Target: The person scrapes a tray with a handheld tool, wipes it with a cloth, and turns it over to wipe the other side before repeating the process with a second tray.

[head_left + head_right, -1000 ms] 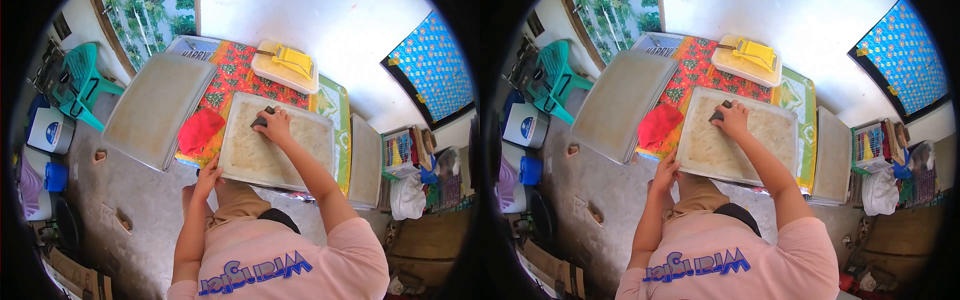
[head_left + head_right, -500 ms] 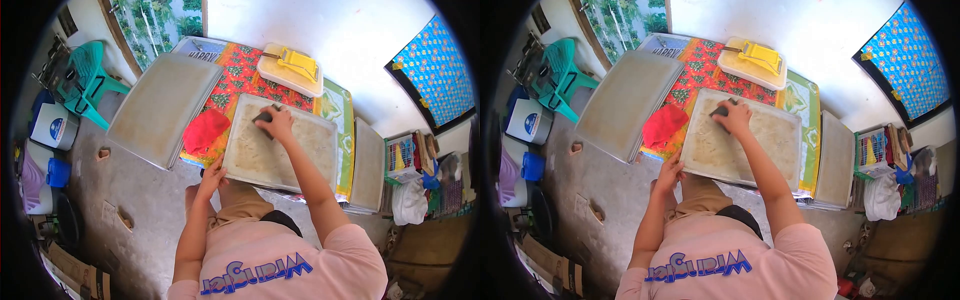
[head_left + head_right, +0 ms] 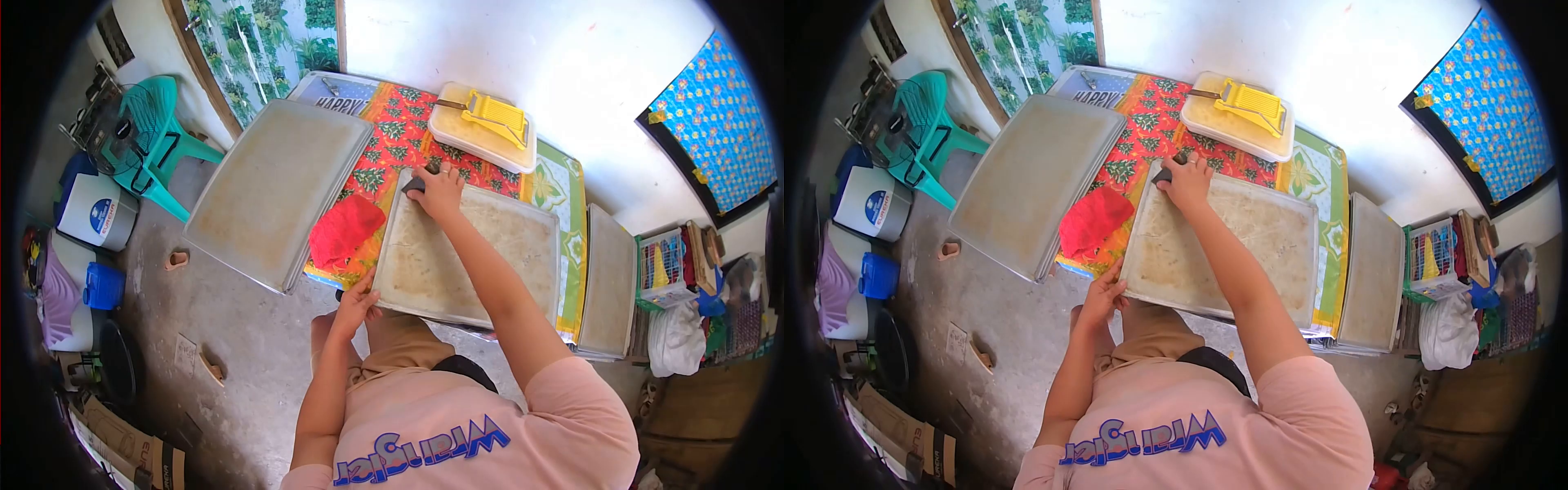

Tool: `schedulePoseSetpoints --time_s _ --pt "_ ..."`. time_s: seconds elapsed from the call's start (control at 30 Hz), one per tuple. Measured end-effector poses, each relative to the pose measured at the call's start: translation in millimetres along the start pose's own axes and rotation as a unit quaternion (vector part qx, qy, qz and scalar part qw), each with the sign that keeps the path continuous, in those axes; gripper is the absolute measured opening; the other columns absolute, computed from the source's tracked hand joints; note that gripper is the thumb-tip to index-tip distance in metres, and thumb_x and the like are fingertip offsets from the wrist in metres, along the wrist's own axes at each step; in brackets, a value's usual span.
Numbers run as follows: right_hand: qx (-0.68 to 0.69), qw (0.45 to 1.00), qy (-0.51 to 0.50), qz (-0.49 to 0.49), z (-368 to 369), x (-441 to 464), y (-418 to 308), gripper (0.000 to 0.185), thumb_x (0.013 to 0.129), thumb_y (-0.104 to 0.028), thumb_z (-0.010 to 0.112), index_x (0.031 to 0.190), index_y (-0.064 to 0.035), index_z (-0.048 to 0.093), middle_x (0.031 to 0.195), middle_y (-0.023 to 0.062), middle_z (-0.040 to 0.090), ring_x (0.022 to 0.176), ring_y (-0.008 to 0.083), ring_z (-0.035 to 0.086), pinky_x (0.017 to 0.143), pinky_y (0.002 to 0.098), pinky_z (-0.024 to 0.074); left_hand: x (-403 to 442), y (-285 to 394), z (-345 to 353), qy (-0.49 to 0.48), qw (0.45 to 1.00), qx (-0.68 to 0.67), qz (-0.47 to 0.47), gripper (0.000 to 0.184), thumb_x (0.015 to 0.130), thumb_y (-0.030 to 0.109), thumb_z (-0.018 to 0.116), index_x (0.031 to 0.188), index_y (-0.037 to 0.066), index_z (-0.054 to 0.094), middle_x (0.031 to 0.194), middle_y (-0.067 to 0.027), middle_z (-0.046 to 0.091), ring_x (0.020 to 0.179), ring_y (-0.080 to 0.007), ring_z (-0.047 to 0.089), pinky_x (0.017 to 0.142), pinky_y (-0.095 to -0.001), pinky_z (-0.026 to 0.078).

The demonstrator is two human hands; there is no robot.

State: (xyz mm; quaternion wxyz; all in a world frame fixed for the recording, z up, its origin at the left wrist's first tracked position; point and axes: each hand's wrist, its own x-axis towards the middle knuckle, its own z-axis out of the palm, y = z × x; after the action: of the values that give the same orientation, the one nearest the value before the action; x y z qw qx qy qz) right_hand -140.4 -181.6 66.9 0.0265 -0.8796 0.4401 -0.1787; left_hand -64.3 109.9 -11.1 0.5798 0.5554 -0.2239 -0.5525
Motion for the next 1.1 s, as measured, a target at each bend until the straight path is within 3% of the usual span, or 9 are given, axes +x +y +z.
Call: schedulePoseSetpoints --time_s 0.33,0.57,0.73,0.87,1.0,1.1 --pt "0.020 1.000 -0.016 0.001 1 -20 -2 0.045 0.068 -0.046 0.081 0.110 -0.0336 0.069 0.117 0.0142 0.054 0.110 0.0340 0.048 0.091 0.0484 0.0362 0 -1 -1 -0.013 1.000 -0.007 0.010 0.061 0.095 0.017 0.062 0.151 0.016 0.038 0.075 -0.0004 0.065 0.056 -0.0083 0.060 0.050 -0.0218 0.044" --pt "0.030 0.980 -0.101 -0.166 -39 -105 -20 0.043 0.069 -0.045 0.079 0.110 -0.0347 0.069 0.109 0.0132 0.053 0.104 0.0332 0.048 0.087 0.0463 0.0361 -2 2 1 -0.016 1.000 -0.008 0.019 0.060 0.096 0.018 0.061 0.151 0.016 0.037 0.079 -0.0011 0.066 0.055 -0.0086 0.060 0.048 -0.0216 0.043" --pt "0.019 0.998 -0.032 -0.043 -35 -93 9 0.043 0.069 -0.044 0.080 0.109 -0.0343 0.068 0.109 0.0129 0.053 0.105 0.0332 0.048 0.088 0.0470 0.0356 -3 5 2 -0.010 1.000 0.013 0.008 0.060 0.097 0.017 0.059 0.152 0.016 0.036 0.079 -0.0011 0.065 0.055 -0.0089 0.060 0.048 -0.0212 0.043" --pt "0.003 0.982 -0.084 -0.167 -48 -124 -10 0.044 0.069 -0.043 0.080 0.110 -0.0333 0.068 0.108 0.0123 0.054 0.104 0.0326 0.048 0.087 0.0469 0.0351 -4 5 3 -0.016 1.000 0.010 0.022 0.060 0.097 0.017 0.059 0.152 0.015 0.035 0.081 -0.0015 0.065 0.055 -0.0088 0.060 0.047 -0.0210 0.043" --pt "0.008 0.994 -0.057 -0.091 -45 -114 1 0.043 0.069 -0.049 0.079 0.109 -0.0369 0.067 0.107 0.0119 0.052 0.101 0.0344 0.048 0.087 0.0471 0.0347 -5 8 5 -0.012 0.999 0.022 0.021 0.059 0.097 0.016 0.058 0.152 0.015 0.035 0.081 -0.0016 0.065 0.055 -0.0089 0.060 0.047 -0.0209 0.043" --pt "0.006 0.986 -0.082 -0.147 -52 -135 -14 0.042 0.068 -0.043 0.080 0.108 -0.0343 0.069 0.109 0.0114 0.052 0.103 0.0323 0.048 0.087 0.0457 0.0347 -5 6 5 -0.010 0.999 0.022 0.020 0.059 0.097 0.016 0.058 0.152 0.015 0.035 0.081 -0.0019 0.065 0.055 -0.0091 0.060 0.047 -0.0213 0.044"
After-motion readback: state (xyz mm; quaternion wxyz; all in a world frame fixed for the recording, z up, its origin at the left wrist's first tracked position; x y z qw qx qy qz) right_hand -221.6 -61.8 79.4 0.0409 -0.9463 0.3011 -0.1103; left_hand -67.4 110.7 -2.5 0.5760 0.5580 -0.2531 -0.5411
